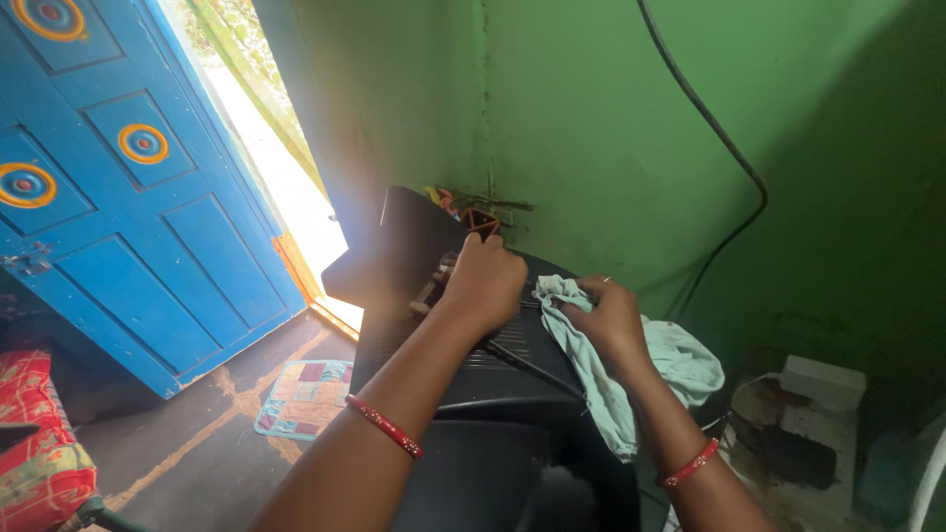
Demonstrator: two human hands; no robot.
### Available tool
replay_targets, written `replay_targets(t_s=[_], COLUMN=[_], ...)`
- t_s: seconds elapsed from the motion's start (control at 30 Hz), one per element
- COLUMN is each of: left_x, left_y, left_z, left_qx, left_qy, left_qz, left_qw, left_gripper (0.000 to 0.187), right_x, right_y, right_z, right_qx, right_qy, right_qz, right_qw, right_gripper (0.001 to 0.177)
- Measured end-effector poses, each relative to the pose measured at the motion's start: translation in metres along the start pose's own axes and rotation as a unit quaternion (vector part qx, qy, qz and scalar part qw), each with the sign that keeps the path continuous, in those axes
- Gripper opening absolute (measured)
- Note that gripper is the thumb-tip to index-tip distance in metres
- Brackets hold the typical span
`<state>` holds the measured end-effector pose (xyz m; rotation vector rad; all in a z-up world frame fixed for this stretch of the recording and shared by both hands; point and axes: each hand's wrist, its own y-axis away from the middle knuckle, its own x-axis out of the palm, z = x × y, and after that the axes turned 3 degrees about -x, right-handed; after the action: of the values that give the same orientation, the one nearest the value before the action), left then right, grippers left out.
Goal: The person wipes the back casing and cables of a television using a cloth, moving the cloth over different parts of the surface.
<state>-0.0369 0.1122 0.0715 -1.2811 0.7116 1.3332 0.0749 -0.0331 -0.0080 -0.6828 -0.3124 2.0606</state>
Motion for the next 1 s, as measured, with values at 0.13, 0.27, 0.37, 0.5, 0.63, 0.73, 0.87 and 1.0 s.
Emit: replay_targets(t_s=[0.13, 0.27, 0.37, 0.5, 0.63, 0.73, 0.87, 1.0], left_x=[-0.004, -0.011, -0.014, -0.004, 0.006, 0.005, -0.004, -0.014], left_y=[0.001, 0.002, 0.003, 0.004, 0.002, 0.003, 0.001, 0.003], left_z=[-0.001, -0.005, -0.007, -0.010, -0.009, -0.007, -0.003, 0.004], left_qx=[0.001, -0.001, -0.003, 0.012, 0.015, 0.001, -0.017, -0.055], left_qy=[-0.009, -0.017, -0.020, 0.002, -0.013, -0.001, 0.014, -0.003], left_qz=[0.008, 0.025, 0.040, 0.015, -0.030, -0.041, -0.130, -0.200], left_qw=[1.000, 1.000, 0.999, 1.000, 0.999, 0.999, 0.991, 0.978], left_gripper=[0.010, 0.019, 0.020, 0.022, 0.013, 0.015, 0.019, 0.016], right_x=[-0.003, -0.001, 0.002, -0.002, -0.005, -0.006, 0.001, 0.013], right_y=[-0.001, -0.002, -0.003, 0.001, 0.001, -0.003, -0.023, -0.040], right_z=[-0.013, -0.028, -0.039, -0.031, -0.011, -0.003, 0.004, 0.011], right_qx=[0.038, 0.050, 0.045, -0.003, 0.032, 0.000, -0.051, -0.086], right_qy=[0.014, -0.026, -0.062, -0.125, -0.178, -0.178, -0.225, -0.186], right_qz=[0.012, 0.009, 0.014, -0.007, -0.023, -0.040, -0.065, -0.048], right_qw=[0.999, 0.998, 0.997, 0.992, 0.983, 0.983, 0.971, 0.978], right_gripper=[0.034, 0.034, 0.034, 0.037, 0.029, 0.026, 0.025, 0.029])
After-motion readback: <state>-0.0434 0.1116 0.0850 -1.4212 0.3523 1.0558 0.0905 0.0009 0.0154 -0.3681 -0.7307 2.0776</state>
